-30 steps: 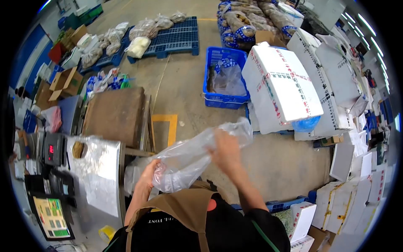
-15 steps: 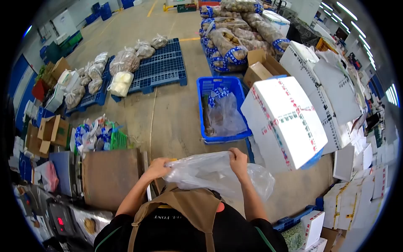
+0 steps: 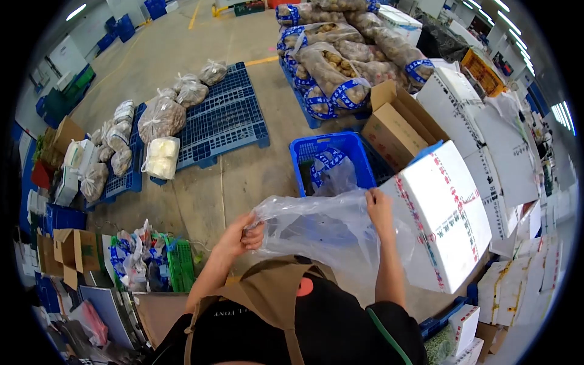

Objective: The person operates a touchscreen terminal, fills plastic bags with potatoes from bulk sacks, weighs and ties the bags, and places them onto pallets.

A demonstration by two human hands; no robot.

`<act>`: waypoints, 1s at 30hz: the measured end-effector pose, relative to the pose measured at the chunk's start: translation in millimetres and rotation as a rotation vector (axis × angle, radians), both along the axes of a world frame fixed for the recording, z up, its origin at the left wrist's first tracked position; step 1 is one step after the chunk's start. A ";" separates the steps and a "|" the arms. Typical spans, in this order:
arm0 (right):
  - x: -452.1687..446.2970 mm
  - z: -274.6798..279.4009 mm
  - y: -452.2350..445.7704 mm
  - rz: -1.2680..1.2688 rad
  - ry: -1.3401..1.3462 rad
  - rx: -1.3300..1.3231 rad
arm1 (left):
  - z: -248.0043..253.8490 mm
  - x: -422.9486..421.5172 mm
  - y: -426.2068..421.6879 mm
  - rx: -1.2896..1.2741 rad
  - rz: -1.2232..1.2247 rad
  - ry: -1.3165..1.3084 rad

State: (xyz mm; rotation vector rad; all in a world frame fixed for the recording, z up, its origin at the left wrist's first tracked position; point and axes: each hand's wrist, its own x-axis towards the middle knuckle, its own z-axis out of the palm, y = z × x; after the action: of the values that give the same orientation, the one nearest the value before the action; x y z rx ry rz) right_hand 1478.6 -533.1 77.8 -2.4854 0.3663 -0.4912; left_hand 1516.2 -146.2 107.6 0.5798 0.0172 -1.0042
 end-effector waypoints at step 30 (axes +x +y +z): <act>625.1 156.6 -89.1 0.005 0.987 -0.151 | 11.5 729.4 -70.4 -0.286 -0.180 0.302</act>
State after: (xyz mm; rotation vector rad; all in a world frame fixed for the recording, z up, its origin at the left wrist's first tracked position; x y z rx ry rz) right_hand 2103.8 -622.2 234.4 -2.7024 0.7030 0.7884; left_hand 2245.7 -216.6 119.1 0.1664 0.0886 -1.2370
